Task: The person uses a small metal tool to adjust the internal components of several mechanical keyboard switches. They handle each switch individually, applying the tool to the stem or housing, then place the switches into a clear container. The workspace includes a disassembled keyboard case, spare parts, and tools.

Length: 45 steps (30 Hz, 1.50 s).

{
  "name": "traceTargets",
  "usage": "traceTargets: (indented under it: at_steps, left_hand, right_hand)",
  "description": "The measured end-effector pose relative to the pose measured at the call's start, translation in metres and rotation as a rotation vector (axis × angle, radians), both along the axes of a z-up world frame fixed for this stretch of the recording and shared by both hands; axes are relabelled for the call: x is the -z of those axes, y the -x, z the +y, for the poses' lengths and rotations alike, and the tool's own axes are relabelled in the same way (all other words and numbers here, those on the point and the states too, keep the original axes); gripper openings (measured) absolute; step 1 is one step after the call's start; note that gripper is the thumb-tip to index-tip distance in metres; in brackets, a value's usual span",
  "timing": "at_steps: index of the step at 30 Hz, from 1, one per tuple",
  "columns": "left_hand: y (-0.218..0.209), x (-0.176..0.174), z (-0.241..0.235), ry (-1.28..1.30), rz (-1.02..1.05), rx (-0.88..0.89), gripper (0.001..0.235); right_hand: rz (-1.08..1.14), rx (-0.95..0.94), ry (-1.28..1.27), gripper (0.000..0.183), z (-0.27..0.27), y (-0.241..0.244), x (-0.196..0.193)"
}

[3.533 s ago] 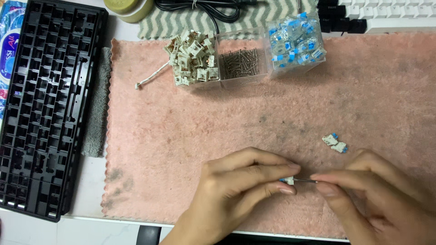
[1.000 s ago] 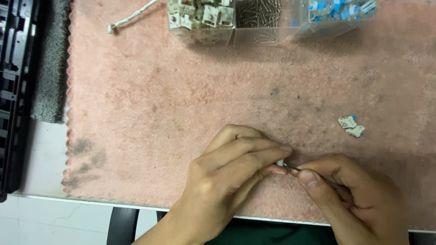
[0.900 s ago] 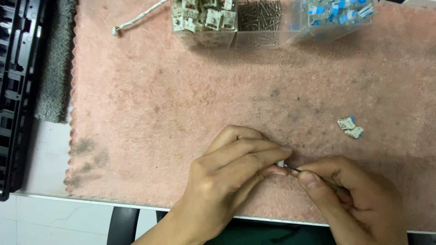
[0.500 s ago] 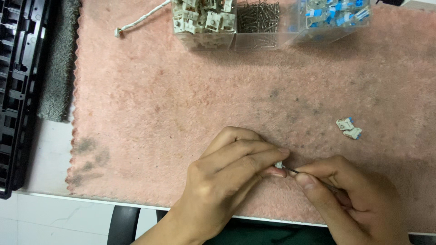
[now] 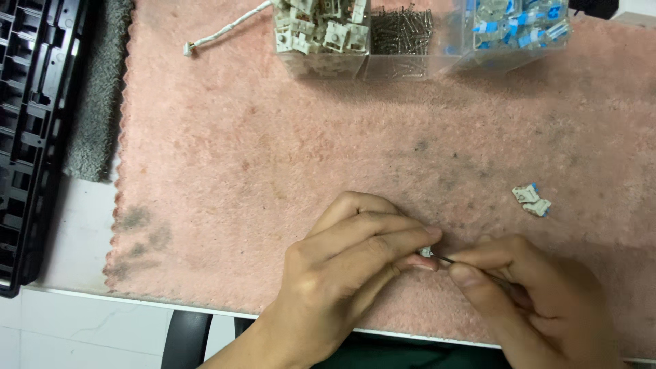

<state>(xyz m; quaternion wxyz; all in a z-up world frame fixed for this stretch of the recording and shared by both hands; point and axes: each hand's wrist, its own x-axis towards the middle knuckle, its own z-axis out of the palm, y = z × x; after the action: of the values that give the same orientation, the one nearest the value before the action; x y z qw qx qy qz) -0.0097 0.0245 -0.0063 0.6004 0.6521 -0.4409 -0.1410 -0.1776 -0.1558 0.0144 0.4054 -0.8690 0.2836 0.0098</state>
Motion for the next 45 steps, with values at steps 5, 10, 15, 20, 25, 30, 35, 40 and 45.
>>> traceTargets:
  at_steps: [5, 10, 15, 20, 25, 30, 35, 40, 45]
  left_hand:
    - [-0.002, -0.004, 0.001, 0.017, -0.021, 0.008, 0.021]
    - [-0.003, -0.005, -0.001, 0.013, 0.007, 0.018, 0.021]
    - [-0.007, -0.007, 0.001, -0.015, 0.048, 0.121, 0.023]
    - [-0.009, -0.008, -0.002, -0.006, 0.030, 0.185, 0.024]
    - [-0.009, -0.006, -0.003, -0.018, -0.007, 0.226, 0.020]
    - [-0.010, -0.007, -0.004, -0.026, 0.002, 0.233, 0.023]
    - [-0.010, -0.009, -0.002, -0.028, 0.029, 0.218, 0.029]
    - [-0.008, -0.007, -0.001, -0.011, 0.006, 0.180, 0.026]
    - [-0.009, -0.007, -0.001, -0.010, 0.010, 0.201, 0.028]
  right_hand:
    - [0.042, 0.111, -0.269, 0.020, -0.011, 0.003, 0.002]
    - [-0.006, 0.002, 0.009, 0.014, 0.000, -0.002, -0.003]
    - [-0.078, -0.173, 0.196, 0.024, -0.015, 0.005, 0.009]
    - [-0.275, -0.580, 0.311, 0.023, -0.054, 0.007, 0.027]
    - [-0.356, -0.884, 0.510, 0.038, -0.069, 0.004, 0.024]
    - [-0.349, -0.923, 0.612, 0.032, -0.061, 0.006, 0.013]
    - [0.060, -0.175, 0.095, 0.016, -0.031, 0.008, 0.004]
    - [0.336, 0.152, -0.184, 0.026, -0.027, -0.001, 0.000]
    - [-0.057, -0.406, 0.346, 0.026, -0.046, 0.017, 0.030]
